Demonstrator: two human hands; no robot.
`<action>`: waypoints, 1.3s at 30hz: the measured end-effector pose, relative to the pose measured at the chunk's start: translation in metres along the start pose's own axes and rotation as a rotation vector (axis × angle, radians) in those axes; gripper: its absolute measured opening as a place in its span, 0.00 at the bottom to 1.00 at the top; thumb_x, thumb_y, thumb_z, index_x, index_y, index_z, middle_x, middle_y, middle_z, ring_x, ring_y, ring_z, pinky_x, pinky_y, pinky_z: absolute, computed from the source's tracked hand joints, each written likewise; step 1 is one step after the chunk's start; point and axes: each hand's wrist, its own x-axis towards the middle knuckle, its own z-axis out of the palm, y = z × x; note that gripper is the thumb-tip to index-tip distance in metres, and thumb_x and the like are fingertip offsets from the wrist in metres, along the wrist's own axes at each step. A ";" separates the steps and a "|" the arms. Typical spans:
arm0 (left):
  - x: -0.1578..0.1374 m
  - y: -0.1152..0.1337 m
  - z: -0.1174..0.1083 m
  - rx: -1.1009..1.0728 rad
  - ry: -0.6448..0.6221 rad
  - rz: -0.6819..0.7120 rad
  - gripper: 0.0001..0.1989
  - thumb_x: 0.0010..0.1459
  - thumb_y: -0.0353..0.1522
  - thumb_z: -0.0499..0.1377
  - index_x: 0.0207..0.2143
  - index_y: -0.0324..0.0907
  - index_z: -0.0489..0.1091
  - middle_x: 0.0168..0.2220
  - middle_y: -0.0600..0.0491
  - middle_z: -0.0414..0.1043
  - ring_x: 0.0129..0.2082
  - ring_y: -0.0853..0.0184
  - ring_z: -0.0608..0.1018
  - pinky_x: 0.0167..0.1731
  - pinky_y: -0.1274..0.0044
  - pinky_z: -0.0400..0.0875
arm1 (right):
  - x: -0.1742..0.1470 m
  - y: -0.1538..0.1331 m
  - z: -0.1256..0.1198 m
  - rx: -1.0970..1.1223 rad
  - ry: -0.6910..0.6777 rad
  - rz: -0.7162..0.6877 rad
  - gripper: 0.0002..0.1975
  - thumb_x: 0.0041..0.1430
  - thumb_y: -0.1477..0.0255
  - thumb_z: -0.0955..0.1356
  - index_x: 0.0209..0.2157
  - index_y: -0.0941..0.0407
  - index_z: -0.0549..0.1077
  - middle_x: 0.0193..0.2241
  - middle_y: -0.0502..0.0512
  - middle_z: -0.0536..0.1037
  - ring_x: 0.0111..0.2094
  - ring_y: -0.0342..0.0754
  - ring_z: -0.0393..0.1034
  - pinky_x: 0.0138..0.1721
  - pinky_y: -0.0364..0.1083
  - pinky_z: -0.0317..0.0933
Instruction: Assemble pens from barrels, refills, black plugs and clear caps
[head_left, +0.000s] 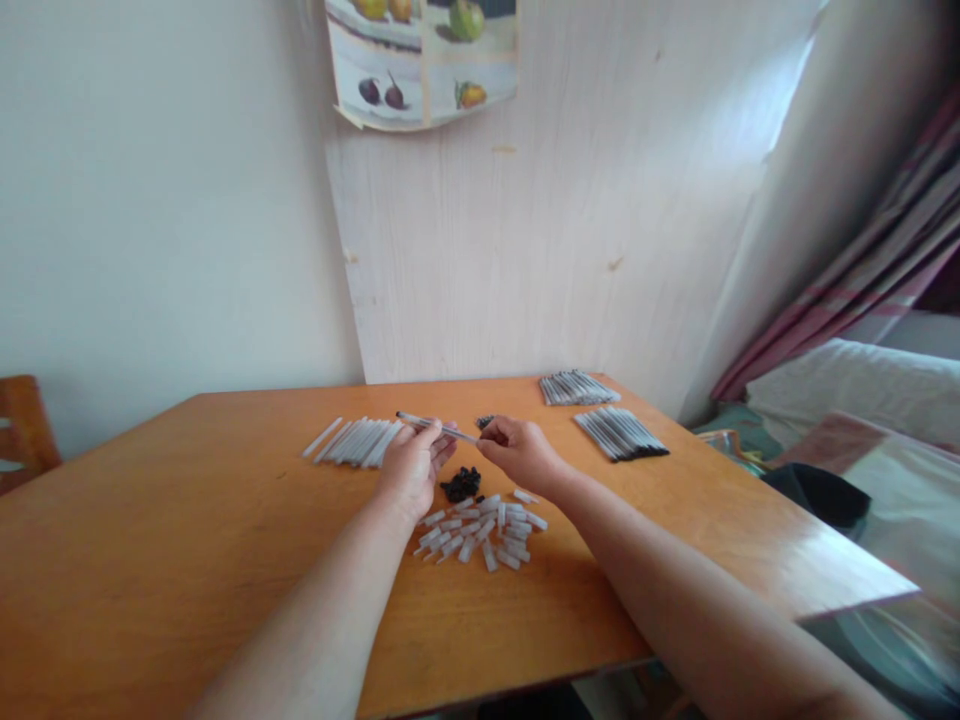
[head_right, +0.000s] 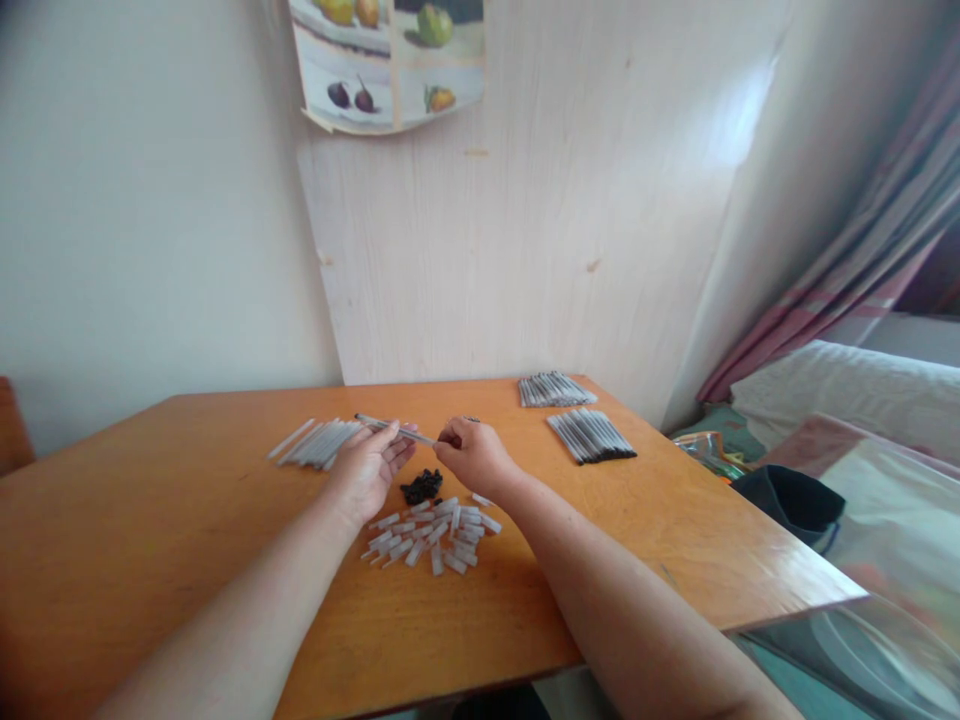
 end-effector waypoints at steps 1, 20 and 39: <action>0.001 0.002 -0.001 -0.004 0.019 0.014 0.08 0.53 0.29 0.62 0.33 0.40 0.64 0.34 0.48 0.76 0.32 0.68 0.79 0.35 0.75 0.74 | 0.000 0.001 0.000 0.014 -0.006 0.003 0.06 0.53 0.69 0.67 0.26 0.57 0.72 0.20 0.48 0.70 0.23 0.40 0.60 0.24 0.40 0.50; -0.011 0.011 -0.011 1.467 -0.055 0.854 0.10 0.56 0.31 0.57 0.39 0.49 0.76 0.45 0.48 0.75 0.52 0.52 0.65 0.52 0.61 0.56 | 0.005 0.004 -0.020 0.440 -0.122 0.296 0.04 0.51 0.71 0.66 0.26 0.57 0.68 0.21 0.50 0.74 0.19 0.39 0.63 0.21 0.39 0.55; 0.007 -0.005 -0.009 0.390 -0.121 0.134 0.13 0.47 0.38 0.64 0.33 0.39 0.72 0.30 0.52 0.74 0.29 0.71 0.73 0.32 0.77 0.65 | 0.001 0.020 0.020 0.253 -0.160 0.118 0.11 0.58 0.64 0.65 0.32 0.57 0.72 0.25 0.50 0.75 0.24 0.40 0.67 0.24 0.39 0.57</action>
